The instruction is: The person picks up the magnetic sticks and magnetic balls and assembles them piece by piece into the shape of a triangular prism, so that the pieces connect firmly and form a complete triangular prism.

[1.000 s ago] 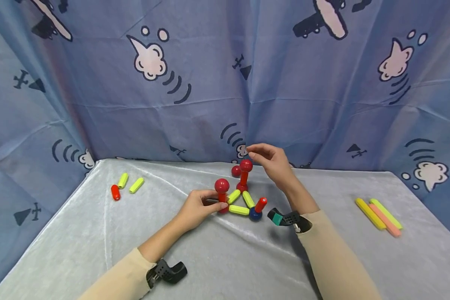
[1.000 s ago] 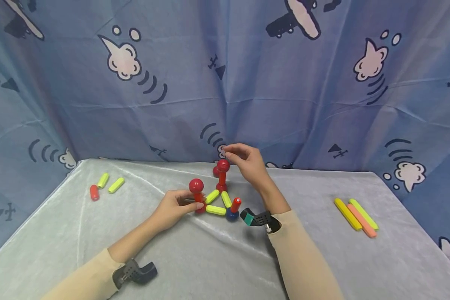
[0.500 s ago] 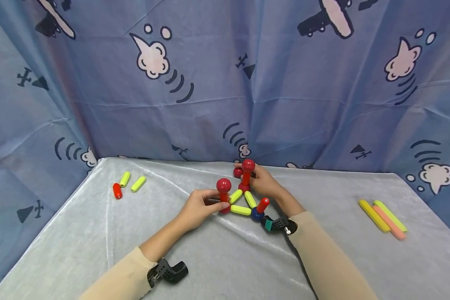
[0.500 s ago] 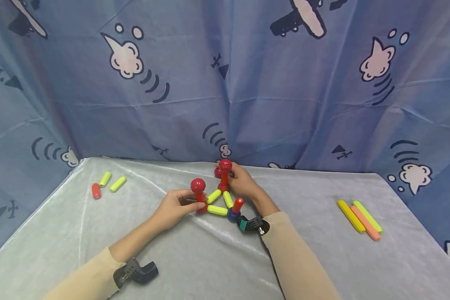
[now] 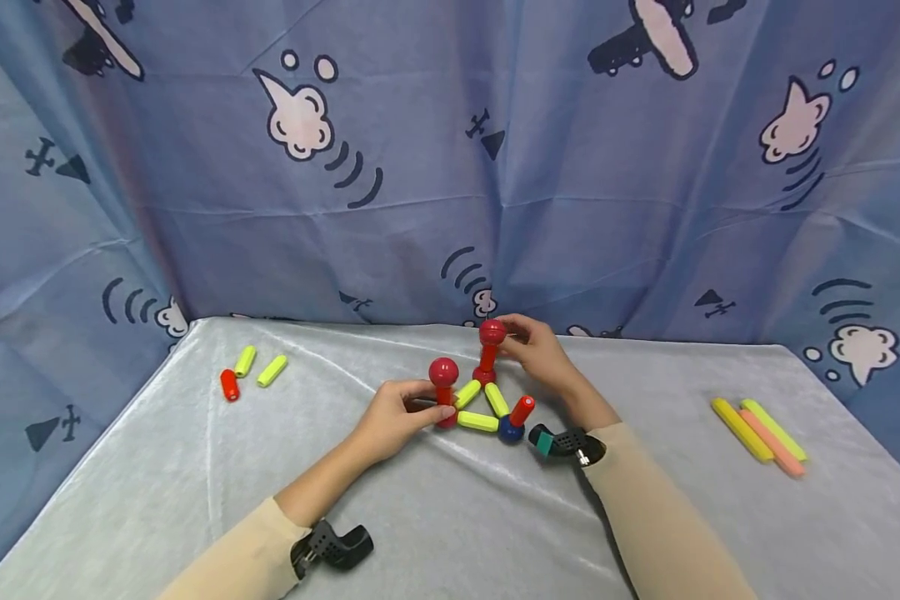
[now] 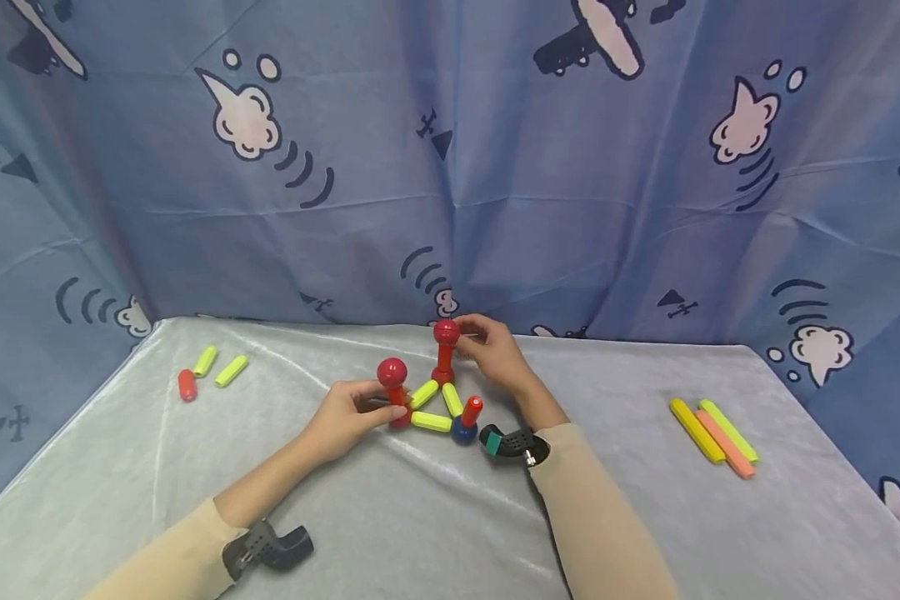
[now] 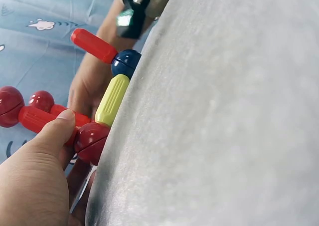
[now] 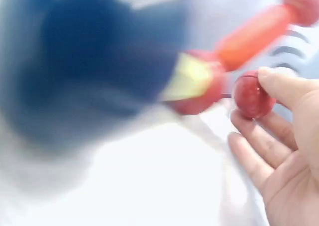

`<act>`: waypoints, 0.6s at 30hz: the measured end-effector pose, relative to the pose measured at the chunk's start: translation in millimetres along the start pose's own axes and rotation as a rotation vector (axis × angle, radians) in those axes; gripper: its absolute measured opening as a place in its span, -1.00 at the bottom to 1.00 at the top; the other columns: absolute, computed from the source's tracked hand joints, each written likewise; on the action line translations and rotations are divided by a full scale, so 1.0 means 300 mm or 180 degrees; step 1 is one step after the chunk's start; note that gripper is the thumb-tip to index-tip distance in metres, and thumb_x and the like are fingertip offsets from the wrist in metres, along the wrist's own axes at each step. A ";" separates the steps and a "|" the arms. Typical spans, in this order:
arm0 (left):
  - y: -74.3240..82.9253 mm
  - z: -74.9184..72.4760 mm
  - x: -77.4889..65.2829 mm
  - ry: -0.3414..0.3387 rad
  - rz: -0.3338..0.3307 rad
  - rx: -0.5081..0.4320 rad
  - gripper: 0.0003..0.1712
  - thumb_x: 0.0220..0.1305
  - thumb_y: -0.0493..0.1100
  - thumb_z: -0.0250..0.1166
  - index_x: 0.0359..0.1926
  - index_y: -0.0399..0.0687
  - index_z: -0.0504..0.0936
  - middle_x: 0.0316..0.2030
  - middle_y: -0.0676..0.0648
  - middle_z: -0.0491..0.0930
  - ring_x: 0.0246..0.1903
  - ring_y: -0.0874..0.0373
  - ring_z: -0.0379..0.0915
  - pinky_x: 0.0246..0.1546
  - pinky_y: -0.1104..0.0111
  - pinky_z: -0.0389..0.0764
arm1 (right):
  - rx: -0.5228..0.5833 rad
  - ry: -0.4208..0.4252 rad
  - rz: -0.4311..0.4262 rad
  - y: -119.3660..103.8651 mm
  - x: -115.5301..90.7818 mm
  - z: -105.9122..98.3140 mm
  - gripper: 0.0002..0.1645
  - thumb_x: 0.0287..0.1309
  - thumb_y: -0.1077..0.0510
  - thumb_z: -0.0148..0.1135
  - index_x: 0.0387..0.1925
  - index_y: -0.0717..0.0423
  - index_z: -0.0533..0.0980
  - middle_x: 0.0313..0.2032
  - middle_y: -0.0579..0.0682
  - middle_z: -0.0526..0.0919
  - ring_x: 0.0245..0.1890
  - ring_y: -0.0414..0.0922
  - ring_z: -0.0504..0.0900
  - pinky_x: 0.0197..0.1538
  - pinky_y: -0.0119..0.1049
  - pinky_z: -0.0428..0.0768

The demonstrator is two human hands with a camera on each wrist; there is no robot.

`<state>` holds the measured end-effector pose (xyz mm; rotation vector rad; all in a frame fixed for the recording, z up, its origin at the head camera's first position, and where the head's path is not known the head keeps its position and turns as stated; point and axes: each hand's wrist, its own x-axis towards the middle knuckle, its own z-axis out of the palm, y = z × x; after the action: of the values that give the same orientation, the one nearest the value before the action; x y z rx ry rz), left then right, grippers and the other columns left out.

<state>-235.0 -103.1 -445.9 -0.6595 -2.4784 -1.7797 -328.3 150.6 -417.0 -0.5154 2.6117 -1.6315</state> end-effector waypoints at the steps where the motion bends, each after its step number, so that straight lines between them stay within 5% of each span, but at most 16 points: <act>1: 0.002 0.000 -0.001 0.0002 -0.0007 -0.0001 -0.64 0.23 -0.15 0.46 0.04 -0.13 0.74 -0.12 -0.14 0.78 -0.23 0.18 0.68 -0.12 0.45 0.68 | 0.0165 0.0014 0.0062 -0.007 -0.004 -0.021 -0.54 0.41 0.18 0.20 0.26 0.26 0.47 0.15 0.26 0.60 0.00 -0.07 0.68 0.13 -0.11 0.70; 5: 0.002 0.005 0.000 -0.0004 -0.0033 0.0007 -0.64 0.23 -0.15 0.46 0.05 -0.11 0.74 -0.11 -0.12 0.78 -0.24 0.19 0.67 -0.12 0.45 0.67 | 0.0543 0.0104 0.0248 -0.040 -0.032 -0.111 -0.42 0.38 0.07 0.26 0.32 0.24 0.43 0.18 0.18 0.54 -0.01 -0.21 0.67 0.14 -0.18 0.67; 10: -0.002 0.006 -0.001 0.0011 -0.0024 -0.0002 -0.64 0.22 -0.17 0.46 0.05 -0.14 0.74 -0.11 -0.15 0.78 -0.21 0.14 0.68 -0.10 0.47 0.66 | 0.0271 0.0067 0.0191 -0.102 -0.096 -0.201 -0.37 0.32 -0.08 0.31 0.28 0.18 0.48 0.13 0.04 0.61 -0.06 -0.26 0.73 0.12 -0.33 0.66; 14: -0.005 0.004 -0.004 0.0012 -0.0016 -0.0017 -0.65 0.21 -0.18 0.47 0.02 -0.16 0.75 -0.12 -0.16 0.78 -0.20 0.12 0.69 -0.10 0.49 0.66 | 0.0150 -0.0115 -0.0011 -0.151 -0.183 -0.237 -0.51 0.33 0.02 0.32 0.19 0.17 0.54 0.02 -0.18 0.67 -0.06 -0.25 0.70 0.03 -0.45 0.68; 18: -0.007 0.001 -0.005 0.0010 -0.0021 -0.0035 -0.64 0.21 -0.17 0.47 0.03 -0.15 0.75 -0.12 -0.16 0.78 -0.19 0.12 0.69 -0.09 0.50 0.65 | 0.0192 -0.0425 -0.0341 -0.181 -0.266 -0.242 -0.63 0.28 0.23 0.31 0.11 0.20 0.58 -0.04 -0.25 0.69 -0.06 -0.20 0.69 -0.03 -0.36 0.72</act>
<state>-234.3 -103.9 -448.4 -0.6496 -2.4734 -1.7963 -252.2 215.0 -348.8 -0.7453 2.4713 -1.6369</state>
